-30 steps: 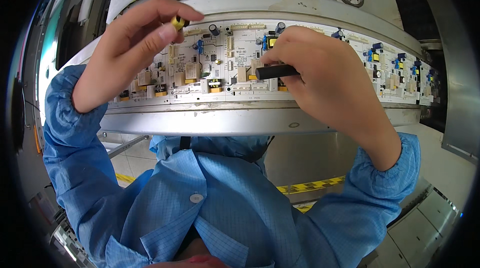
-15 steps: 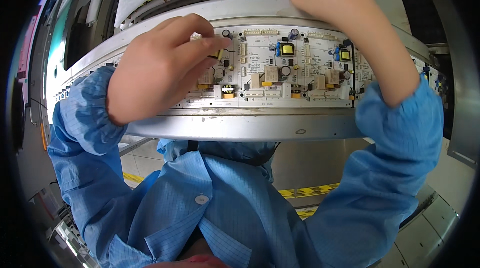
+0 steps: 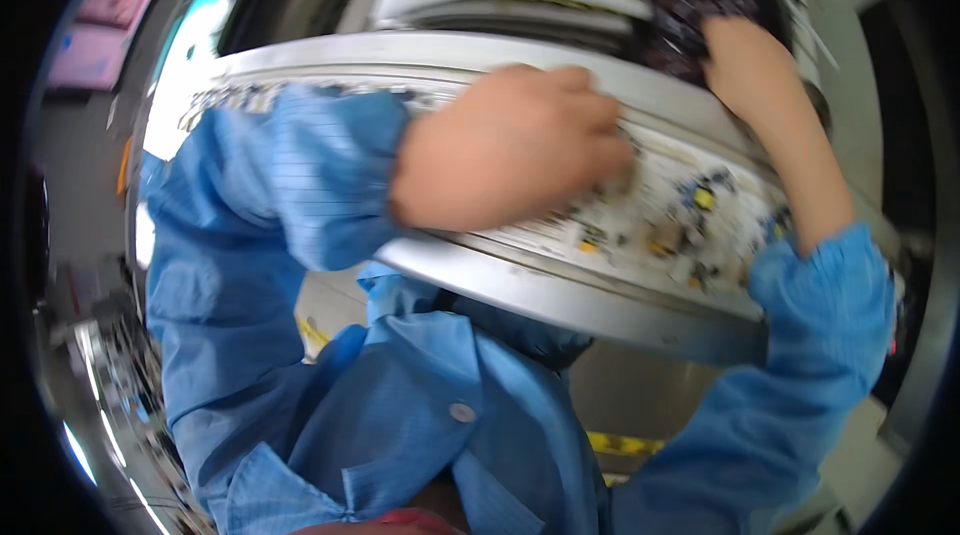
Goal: Assembling components onto circuit boards on an assembly line.
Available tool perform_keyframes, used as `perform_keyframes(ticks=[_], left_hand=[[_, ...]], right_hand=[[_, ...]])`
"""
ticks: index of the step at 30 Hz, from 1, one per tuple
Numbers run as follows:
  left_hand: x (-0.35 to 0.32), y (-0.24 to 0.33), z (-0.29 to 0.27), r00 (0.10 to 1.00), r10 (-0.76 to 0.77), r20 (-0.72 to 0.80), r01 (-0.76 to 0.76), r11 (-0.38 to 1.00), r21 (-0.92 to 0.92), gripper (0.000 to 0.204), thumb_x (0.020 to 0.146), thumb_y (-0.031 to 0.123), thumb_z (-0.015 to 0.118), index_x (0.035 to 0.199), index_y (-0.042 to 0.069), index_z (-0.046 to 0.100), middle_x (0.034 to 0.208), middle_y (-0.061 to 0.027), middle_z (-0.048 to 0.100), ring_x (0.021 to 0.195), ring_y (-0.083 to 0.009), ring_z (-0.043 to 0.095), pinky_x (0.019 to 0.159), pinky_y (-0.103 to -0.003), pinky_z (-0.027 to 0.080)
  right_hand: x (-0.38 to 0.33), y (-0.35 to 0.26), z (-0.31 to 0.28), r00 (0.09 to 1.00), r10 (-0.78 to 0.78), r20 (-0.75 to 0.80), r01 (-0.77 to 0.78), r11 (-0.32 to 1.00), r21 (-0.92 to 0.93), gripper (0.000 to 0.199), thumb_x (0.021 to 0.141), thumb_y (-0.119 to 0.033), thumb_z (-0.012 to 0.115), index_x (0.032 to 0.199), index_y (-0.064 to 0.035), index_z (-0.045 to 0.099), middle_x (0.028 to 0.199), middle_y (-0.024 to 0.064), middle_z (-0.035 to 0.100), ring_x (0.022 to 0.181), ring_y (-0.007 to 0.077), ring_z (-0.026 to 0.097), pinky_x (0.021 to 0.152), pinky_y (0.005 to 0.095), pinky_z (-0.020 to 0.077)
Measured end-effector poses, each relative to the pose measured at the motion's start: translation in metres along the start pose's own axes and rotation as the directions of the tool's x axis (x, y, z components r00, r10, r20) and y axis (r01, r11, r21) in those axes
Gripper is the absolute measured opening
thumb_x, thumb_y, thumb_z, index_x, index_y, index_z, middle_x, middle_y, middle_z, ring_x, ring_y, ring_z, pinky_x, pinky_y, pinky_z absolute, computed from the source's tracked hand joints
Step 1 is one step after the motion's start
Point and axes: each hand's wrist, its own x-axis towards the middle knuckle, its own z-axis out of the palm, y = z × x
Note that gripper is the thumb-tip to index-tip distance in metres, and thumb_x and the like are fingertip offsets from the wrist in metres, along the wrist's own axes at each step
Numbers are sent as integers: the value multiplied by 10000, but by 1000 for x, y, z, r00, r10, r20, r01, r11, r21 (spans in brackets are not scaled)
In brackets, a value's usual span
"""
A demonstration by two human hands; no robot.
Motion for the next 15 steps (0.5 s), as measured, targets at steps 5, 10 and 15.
perform_keyframes(ticks=[5,10,15], left_hand=[[3,6,-5,999,37,-9,-36,997,72,77,716,147,682,766,90,698,838,-37,644,896,-232,608,667,-341,539],[1,8,1,998,62,-20,-60,994,97,81,709,141,685,762,83,702,841,-38,649,882,-226,600,653,-333,496],[3,8,3,993,116,18,-117,986,115,98,706,154,688,763,75,694,819,-40,647,862,-223,599,642,-332,463]], right_hand=[[-3,-1,-8,998,40,38,-43,995,90,383,847,-221,679,1125,35,616,1058,262,646,1027,418,610,893,472,487],[0,2,-12,997,13,76,-21,995,99,465,774,-212,746,1150,38,638,1071,263,655,1055,402,616,914,448,490],[8,-6,-14,976,28,218,-50,994,99,444,771,-205,741,1140,22,648,1073,248,667,1041,397,629,911,454,496]])
